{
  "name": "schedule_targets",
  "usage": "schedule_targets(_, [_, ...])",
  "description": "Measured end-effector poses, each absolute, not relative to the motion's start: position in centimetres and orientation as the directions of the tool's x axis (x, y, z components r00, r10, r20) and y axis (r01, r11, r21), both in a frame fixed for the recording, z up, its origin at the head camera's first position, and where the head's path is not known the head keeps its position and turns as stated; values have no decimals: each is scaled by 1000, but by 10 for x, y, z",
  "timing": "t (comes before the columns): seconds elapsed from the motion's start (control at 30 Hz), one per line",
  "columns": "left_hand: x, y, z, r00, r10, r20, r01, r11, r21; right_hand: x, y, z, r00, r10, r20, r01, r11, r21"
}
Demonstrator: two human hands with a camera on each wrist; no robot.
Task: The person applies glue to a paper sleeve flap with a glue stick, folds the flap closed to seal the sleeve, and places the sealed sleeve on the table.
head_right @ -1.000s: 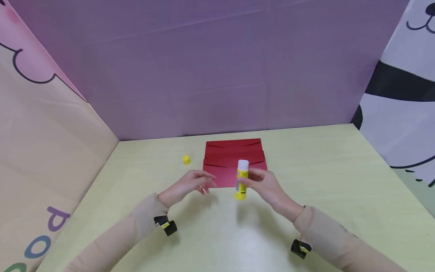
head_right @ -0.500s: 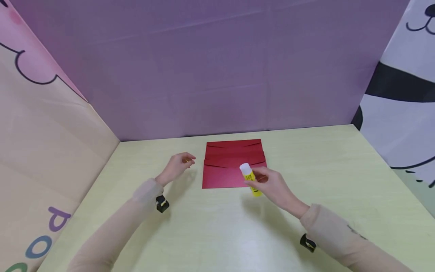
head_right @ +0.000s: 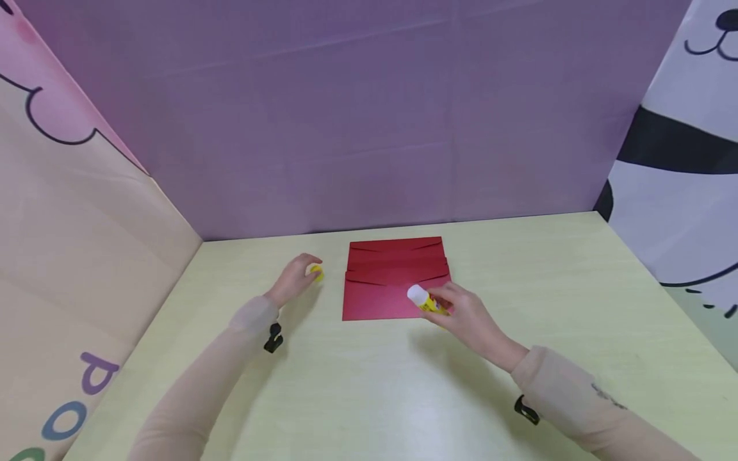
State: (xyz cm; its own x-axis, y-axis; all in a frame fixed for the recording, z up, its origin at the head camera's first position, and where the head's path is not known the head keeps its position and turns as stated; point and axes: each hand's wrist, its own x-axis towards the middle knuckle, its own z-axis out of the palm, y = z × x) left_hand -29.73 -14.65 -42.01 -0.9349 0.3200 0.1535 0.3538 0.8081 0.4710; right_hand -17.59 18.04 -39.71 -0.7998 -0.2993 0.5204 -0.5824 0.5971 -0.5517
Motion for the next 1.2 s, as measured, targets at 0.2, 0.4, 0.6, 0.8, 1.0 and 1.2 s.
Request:
schedule_targets(0.2, [-302, -149, -428, -936, 343, 77, 342, 840, 420, -175, 182, -399, -802, -312, 510, -581, 607, -542])
schedule_targets(0.4, [-311, -150, -438, -949, 312, 53, 305, 860, 409, -177, 182, -401, -795, -325, 513, -591, 606, -533])
schedule_targets(0.6, [-363, -177, -516, -901, 357, 245, 423, 849, 317, -177, 181, -402, -803, -330, 497, -583, 609, -538])
schedule_targets(0.8, [-342, -165, -485, -954, 250, 168, 299, 851, 432, -176, 181, -400, -825, -331, 458, -556, 625, -549])
schedule_targets(1.0, [-288, -144, -417, -983, 139, 122, 184, 789, 586, -177, 179, -398, -839, -338, 426, -536, 649, -540])
schedule_targets(1.2, [-287, -143, -425, -983, 86, 159, 178, 623, 762, -176, 176, -396, -829, -345, 440, -548, 654, -521])
